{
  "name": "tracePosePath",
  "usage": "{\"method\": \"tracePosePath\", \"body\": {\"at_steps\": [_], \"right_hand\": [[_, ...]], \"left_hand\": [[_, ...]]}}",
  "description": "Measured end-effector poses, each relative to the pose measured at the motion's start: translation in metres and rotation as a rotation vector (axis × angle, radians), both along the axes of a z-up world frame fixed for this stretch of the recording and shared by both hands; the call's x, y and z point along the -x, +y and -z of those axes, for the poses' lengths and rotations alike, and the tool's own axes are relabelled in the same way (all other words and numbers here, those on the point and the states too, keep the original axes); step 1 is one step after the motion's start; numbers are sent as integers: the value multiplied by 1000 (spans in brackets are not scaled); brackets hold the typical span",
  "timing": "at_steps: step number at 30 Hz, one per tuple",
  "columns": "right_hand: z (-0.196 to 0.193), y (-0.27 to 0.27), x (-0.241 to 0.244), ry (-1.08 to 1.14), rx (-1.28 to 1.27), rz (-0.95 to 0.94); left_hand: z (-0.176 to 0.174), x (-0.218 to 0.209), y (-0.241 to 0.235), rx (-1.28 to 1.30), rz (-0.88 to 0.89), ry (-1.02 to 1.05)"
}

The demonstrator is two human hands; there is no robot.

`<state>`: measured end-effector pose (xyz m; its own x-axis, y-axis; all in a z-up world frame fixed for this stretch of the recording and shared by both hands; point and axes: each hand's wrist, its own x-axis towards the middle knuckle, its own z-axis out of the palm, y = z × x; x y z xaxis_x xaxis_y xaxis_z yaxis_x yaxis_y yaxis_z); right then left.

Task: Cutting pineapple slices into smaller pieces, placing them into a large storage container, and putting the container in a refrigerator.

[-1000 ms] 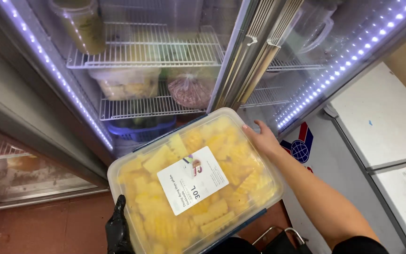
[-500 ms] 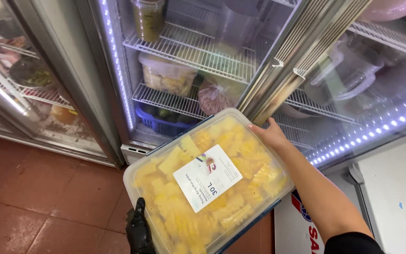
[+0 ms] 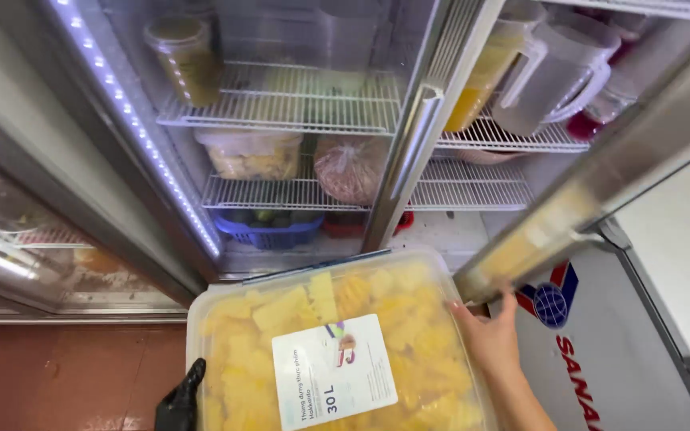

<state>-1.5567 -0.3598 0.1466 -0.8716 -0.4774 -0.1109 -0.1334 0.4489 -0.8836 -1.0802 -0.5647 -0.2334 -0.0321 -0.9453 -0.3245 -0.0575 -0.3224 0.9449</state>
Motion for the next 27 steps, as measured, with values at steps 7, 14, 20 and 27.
{"method": "tracePosePath", "body": {"at_steps": [7,14,20,27], "right_hand": [[35,124,-9,-174,112,554],[145,242,57,-98,-76,1005],[208,250,144,-269,-151,1302],[434,264,242,-499,-245,1071]], "left_hand": [[-249,186,-39,-168,386,-176],[-221,400,-47,17,863,-300],[-204,574,-44,106,1168,-622],[-164,739,-80,268,1333,-848]]}}
